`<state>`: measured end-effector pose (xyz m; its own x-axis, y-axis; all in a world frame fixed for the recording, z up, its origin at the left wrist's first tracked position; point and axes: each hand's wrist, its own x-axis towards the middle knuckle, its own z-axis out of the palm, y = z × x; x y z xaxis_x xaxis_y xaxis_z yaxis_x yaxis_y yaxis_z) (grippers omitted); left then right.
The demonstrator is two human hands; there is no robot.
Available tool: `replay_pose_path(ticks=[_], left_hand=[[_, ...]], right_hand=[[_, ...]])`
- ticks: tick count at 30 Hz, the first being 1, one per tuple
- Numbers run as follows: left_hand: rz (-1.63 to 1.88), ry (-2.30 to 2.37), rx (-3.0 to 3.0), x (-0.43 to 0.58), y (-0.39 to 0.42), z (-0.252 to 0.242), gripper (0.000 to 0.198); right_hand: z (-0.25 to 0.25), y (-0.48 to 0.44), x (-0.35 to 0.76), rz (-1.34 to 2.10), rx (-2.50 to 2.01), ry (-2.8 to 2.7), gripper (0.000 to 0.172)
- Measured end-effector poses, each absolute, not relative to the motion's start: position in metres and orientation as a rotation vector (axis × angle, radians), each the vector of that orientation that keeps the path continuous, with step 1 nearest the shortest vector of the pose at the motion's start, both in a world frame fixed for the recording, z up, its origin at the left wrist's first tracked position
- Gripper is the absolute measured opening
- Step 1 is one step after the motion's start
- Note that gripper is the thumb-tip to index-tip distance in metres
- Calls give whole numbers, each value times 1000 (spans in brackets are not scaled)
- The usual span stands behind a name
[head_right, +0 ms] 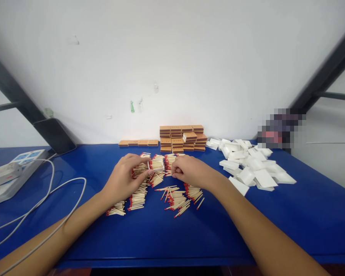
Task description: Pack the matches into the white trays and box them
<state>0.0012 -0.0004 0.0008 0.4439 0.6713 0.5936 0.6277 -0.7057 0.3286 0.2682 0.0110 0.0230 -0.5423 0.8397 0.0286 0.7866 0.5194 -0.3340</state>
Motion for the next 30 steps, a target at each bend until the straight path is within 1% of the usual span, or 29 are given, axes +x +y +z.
replay_pose_path(ticks=[9,17,22,26,30], left_hand=[[1123,1161,2639,2,-2,3,31],[1105,1157,2646,2,-2,3,31],[1093,1166,2649,2,-2,3,31],[1102,1162,2645,3,-2,3,32],[1105,1164,2648,3,-2,2,32]], right_hand=[[19,10,265,515,-1483,-2555,10],[17,13,267,415,-1487,-2580,6],[20,11,264,383,-1529,-2594,9],[19,12,266,370,-1495,-2579,5],[16,13,269,379,-1485,-2579,9]])
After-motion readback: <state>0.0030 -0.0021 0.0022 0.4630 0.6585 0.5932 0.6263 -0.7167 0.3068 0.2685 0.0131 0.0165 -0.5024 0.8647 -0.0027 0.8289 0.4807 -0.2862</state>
